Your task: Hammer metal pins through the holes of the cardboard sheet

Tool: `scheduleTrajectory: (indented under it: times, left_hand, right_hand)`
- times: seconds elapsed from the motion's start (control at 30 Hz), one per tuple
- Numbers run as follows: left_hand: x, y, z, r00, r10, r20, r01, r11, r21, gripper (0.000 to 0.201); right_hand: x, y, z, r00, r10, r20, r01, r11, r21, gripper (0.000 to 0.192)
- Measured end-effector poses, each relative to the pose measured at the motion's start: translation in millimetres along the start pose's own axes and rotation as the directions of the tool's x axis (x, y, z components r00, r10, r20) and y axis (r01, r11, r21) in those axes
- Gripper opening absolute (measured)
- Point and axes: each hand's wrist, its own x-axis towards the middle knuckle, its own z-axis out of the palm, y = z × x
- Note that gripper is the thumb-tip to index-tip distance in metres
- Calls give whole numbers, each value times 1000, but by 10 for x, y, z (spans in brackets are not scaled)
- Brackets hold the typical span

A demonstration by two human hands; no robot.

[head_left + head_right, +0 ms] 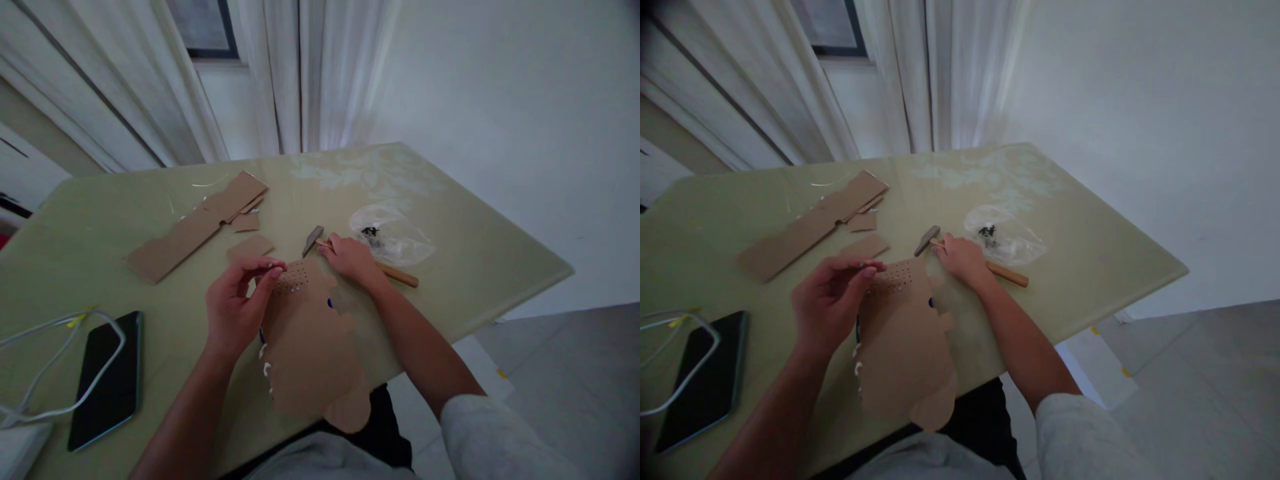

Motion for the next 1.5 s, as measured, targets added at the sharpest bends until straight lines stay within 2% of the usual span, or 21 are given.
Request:
scheduleTrajectory:
  times: [0.13, 0.27, 0.6, 1.5]
  left_hand:
    - [-7, 101, 6, 992, 4, 122, -26, 984, 174, 8]
    - [22, 153, 23, 977, -37, 211, -13, 973, 229, 8]
    - [16, 72, 12, 981, -2, 194, -55, 956, 287, 13]
    - [27, 71, 15, 951, 76, 298, -164, 946, 280, 13]
  right_hand:
    - [-3, -4, 11, 1000, -8, -8, 8, 1000, 0, 52]
    - [7, -12, 21, 1000, -6, -4, 6, 1000, 0, 51]
    - [-15, -14, -9, 1000, -22, 4, 21, 1000, 15, 49]
    - [-25, -5, -19, 1000, -29, 0, 29, 1000, 8, 49]
